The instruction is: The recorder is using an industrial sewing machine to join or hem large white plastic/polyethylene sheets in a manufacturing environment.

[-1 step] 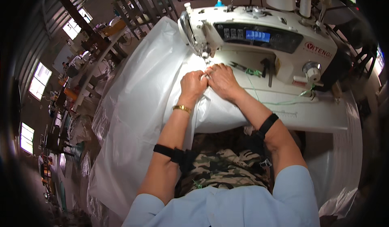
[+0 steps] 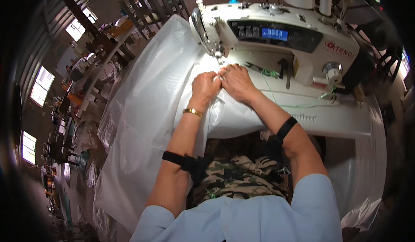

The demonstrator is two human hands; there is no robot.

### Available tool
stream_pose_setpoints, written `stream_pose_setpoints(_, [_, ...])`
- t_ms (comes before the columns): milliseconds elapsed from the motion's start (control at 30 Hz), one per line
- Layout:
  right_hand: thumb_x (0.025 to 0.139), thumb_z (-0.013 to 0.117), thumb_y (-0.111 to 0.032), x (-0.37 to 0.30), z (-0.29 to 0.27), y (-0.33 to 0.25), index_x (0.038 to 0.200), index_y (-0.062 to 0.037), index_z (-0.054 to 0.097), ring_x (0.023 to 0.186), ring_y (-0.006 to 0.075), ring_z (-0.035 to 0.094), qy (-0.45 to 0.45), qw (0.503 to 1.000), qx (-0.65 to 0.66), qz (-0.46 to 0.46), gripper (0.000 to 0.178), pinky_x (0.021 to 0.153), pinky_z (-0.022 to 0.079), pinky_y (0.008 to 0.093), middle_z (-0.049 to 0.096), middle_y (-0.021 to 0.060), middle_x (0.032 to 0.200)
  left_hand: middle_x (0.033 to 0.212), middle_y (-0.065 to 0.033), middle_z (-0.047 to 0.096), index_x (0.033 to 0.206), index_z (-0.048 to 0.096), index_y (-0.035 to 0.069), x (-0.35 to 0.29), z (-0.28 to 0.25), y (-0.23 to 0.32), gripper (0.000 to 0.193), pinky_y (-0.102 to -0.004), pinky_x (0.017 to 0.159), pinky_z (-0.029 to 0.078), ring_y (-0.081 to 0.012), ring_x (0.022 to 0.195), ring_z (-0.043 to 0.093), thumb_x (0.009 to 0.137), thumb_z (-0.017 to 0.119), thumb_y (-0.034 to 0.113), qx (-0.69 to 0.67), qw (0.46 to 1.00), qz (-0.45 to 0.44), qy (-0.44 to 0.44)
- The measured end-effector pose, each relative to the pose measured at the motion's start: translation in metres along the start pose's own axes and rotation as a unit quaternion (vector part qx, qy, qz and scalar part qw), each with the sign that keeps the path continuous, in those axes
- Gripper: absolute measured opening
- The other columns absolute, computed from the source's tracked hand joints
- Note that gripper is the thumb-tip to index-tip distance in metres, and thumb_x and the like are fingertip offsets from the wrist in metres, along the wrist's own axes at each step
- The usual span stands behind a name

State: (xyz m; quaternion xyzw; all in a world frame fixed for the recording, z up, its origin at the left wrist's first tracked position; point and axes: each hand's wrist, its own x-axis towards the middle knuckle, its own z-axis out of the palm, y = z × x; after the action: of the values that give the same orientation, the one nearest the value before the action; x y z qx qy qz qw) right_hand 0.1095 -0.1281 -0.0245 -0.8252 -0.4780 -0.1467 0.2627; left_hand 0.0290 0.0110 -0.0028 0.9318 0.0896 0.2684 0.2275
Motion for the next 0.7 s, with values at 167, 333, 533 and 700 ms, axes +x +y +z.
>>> stream_pose_setpoints(167, [0.093, 0.054, -0.03, 0.001, -0.001, -0.001, 0.12, -0.0081, 0.066, 0.121, 0.0331, 0.052, -0.028, 0.999, -0.009, 0.015, 0.036, 0.105, 0.038, 0.0493, 0.062, 0.014, 0.125, 0.135, -0.023, 0.054, 0.129, 0.059, 0.001, -0.064, -0.029, 0.003, 0.044, -0.046, 0.099, 0.046, -0.0387, 0.12, 0.055, 0.089, 0.067, 0.018, -0.098, 0.99, 0.101, -0.002])
stream_pose_setpoints(333, [0.092, 0.054, -0.035, 0.003, -0.003, 0.001, 0.13, -0.0029, 0.062, 0.127, 0.0328, 0.05, -0.066, 0.996, -0.028, 0.046, 0.051, 0.109, 0.037, 0.0486, 0.059, 0.0186, 0.133, 0.141, -0.0255, 0.047, 0.137, 0.05, -0.003, -0.225, -0.055, 0.001, 0.057, -0.0483, 0.107, 0.039, -0.0436, 0.127, 0.047, 0.086, 0.073, 0.011, -0.06, 0.995, 0.069, 0.028])
stream_pose_setpoints(533, [0.095, 0.051, -0.039, 0.004, -0.003, 0.006, 0.135, -0.0033, 0.059, 0.127, 0.0308, 0.051, -0.086, 0.993, -0.061, 0.057, 0.055, 0.112, 0.037, 0.0491, 0.06, 0.0191, 0.131, 0.127, -0.0214, 0.053, 0.13, 0.05, -0.003, -0.349, -0.058, -0.037, 0.055, -0.0467, 0.098, 0.045, -0.0402, 0.114, 0.053, 0.082, 0.076, 0.006, -0.022, 0.994, -0.106, 0.006])
stream_pose_setpoints(700, [0.095, 0.051, -0.042, 0.001, -0.004, 0.016, 0.134, -0.0064, 0.06, 0.125, 0.0307, 0.052, -0.074, 0.995, -0.052, 0.039, 0.054, 0.11, 0.039, 0.0478, 0.06, 0.0169, 0.13, 0.118, -0.0203, 0.059, 0.117, 0.058, -0.004, -0.387, -0.042, -0.063, 0.039, -0.0429, 0.094, 0.047, -0.0387, 0.108, 0.058, 0.081, 0.072, 0.004, -0.052, 0.982, -0.181, -0.012])
